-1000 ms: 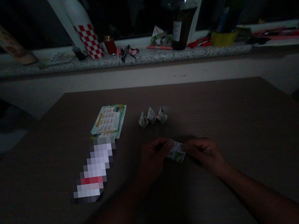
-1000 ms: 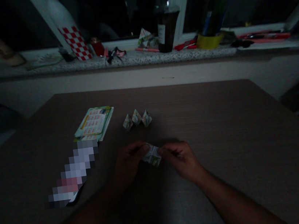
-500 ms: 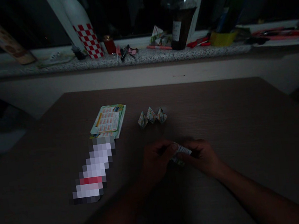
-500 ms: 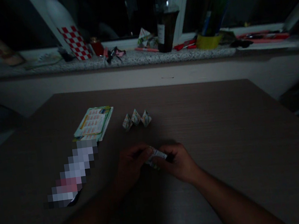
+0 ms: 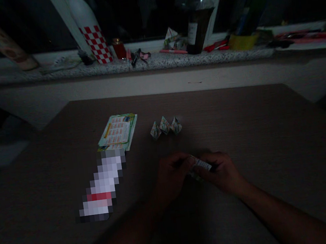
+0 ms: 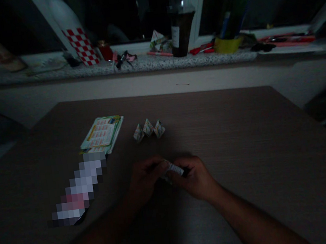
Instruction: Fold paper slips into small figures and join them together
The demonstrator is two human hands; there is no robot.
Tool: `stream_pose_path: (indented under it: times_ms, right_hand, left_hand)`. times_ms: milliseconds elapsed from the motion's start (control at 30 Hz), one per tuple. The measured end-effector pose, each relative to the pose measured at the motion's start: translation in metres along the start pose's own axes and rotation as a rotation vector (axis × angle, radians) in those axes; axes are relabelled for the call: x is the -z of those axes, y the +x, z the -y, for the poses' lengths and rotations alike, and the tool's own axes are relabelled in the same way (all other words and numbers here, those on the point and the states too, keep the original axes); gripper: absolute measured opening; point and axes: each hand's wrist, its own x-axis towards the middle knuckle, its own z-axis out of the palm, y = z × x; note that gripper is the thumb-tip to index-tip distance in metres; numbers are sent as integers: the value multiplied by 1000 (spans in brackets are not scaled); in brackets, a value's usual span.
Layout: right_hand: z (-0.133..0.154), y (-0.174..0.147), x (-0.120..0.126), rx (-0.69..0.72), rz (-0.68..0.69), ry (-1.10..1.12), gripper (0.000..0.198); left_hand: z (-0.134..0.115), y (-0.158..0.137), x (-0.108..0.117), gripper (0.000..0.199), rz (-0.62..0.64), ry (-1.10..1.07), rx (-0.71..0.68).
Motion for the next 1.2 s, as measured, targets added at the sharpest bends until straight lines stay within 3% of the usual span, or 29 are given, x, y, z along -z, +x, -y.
stream_pose_path:
  times_ms: [167,267,400,667,1200]
  right_hand:
    - [-3,0,4,-31,-84,122,22]
    - [-4,0,6,-39,-118,130,20]
    - [-4,1,6,-33,-80,128,20]
    - [-4,2,5,-17,-86,136,18]
    - [-3,1,7,-40,-152,256,13]
  left_hand:
    - [8,1,2,24,77,-148,112]
    - [11,1,4,20,110,-66,129]
    - [9,0,4,17,101,27,113]
    - [7,0,5,18,116,-30,71]
    - [2,1,7,20,65,-4,146]
